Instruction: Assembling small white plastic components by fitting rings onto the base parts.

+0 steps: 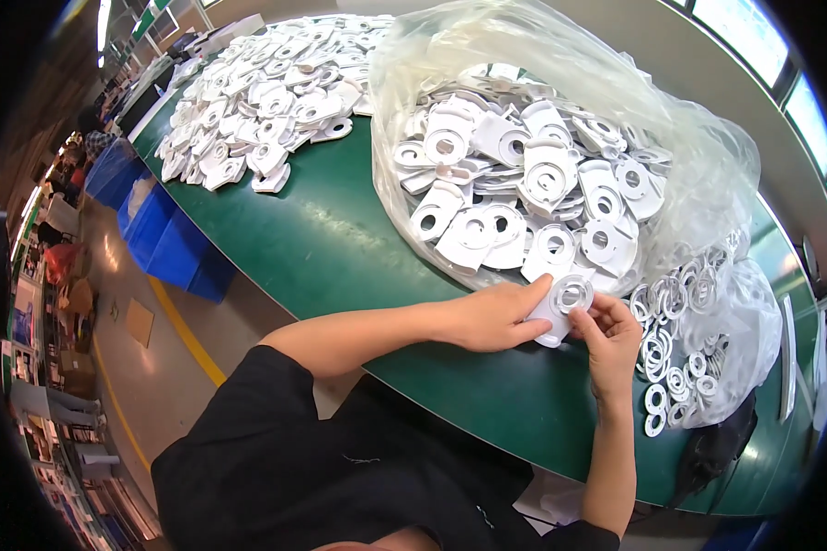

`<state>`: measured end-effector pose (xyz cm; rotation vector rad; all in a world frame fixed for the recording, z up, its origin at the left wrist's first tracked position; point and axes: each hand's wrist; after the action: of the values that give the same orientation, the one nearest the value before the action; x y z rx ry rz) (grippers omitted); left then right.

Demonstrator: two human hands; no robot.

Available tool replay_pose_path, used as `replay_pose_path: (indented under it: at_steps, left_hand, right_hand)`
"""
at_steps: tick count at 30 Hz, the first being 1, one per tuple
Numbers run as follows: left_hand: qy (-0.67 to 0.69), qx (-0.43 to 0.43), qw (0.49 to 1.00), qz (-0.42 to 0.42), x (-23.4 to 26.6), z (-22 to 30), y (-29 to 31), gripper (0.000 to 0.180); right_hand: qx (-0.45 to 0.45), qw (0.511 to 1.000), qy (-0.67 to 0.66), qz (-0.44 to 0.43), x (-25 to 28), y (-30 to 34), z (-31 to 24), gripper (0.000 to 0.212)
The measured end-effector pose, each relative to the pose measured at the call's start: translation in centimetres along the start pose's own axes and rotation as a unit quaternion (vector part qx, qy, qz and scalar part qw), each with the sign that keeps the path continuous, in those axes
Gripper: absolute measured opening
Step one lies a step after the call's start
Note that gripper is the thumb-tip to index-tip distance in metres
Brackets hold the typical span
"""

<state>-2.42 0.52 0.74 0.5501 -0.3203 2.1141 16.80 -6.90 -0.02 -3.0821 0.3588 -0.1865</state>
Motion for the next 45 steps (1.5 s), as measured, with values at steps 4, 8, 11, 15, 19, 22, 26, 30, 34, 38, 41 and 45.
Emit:
replay_pose_path:
  at_steps: [4,8,11,15,19,22,26,30,34,38,41,45]
  left_hand:
    - [-0.073,-0.011,0.995,-0.061,0.8,0.1,0.1,0.058]
    - [-0.086,-0.079,0.989,-0.087,0.8,-0.8,0.4,0.063]
    - [-0.088,-0.016,0.982,-0.165,2.0,-0.2,0.9,0.057]
    - [-0.029,0.056,0.968,-0.241,5.1,1.6,0.1,0.047]
    - [0.053,0.195,0.976,-0.083,10.2,0.1,0.9,0.05]
    - [0.033,0.166,0.971,0.167,16.1,-1.5,0.5,0.053]
    - [0.275,0.099,0.875,0.387,33.2,-9.8,3.2,0.05]
    - [0.223,0.019,0.829,0.512,34.7,-8.0,4.2,0.047]
    - [0.044,0.04,0.894,0.444,25.3,-4.9,0.4,0.04]
    - [-0.114,0.006,0.957,0.266,12.7,-0.8,-1.8,0.025]
    - [-0.309,-0.084,0.911,0.261,5.3,-0.2,-2.8,0.029]
    - [-0.462,-0.09,0.842,0.266,1.3,-0.8,-4.0,0.04]
  right_hand:
    - [-0.093,0.993,-0.07,0.005,0.0,0.1,0.3,0.017]
    - [-0.006,0.997,0.075,-0.012,0.4,-0.2,1.5,0.029]
    - [0.041,0.986,0.155,-0.051,-0.7,-0.1,0.9,0.034]
    - [0.081,0.965,0.217,-0.125,0.2,0.0,0.0,0.026]
    - [0.12,0.961,0.226,-0.102,2.4,0.3,-0.9,0.037]
    - [0.14,0.953,0.267,-0.012,5.6,-0.3,-1.9,0.023]
    - [0.044,0.925,0.373,0.05,11.1,0.7,-4.5,0.011]
    - [-0.083,0.902,0.423,0.011,15.4,2.7,-3.9,0.016]
    - [-0.137,0.883,0.45,0.001,15.4,2.8,-3.3,0.018]
    - [-0.173,0.85,0.497,0.01,14.6,2.4,-2.6,0.023]
    - [-0.19,0.859,0.476,-0.004,14.0,1.9,-3.3,0.023]
    - [-0.19,0.899,0.389,-0.062,13.4,1.7,-4.1,0.026]
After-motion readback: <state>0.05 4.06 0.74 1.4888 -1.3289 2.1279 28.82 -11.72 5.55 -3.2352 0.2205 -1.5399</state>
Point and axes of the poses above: each hand's wrist, its own y-axis away from the middle knuckle, its own x-axis out of the back of the hand, z = x × y, and after that the axes turned 2 degrees about y, right-handed
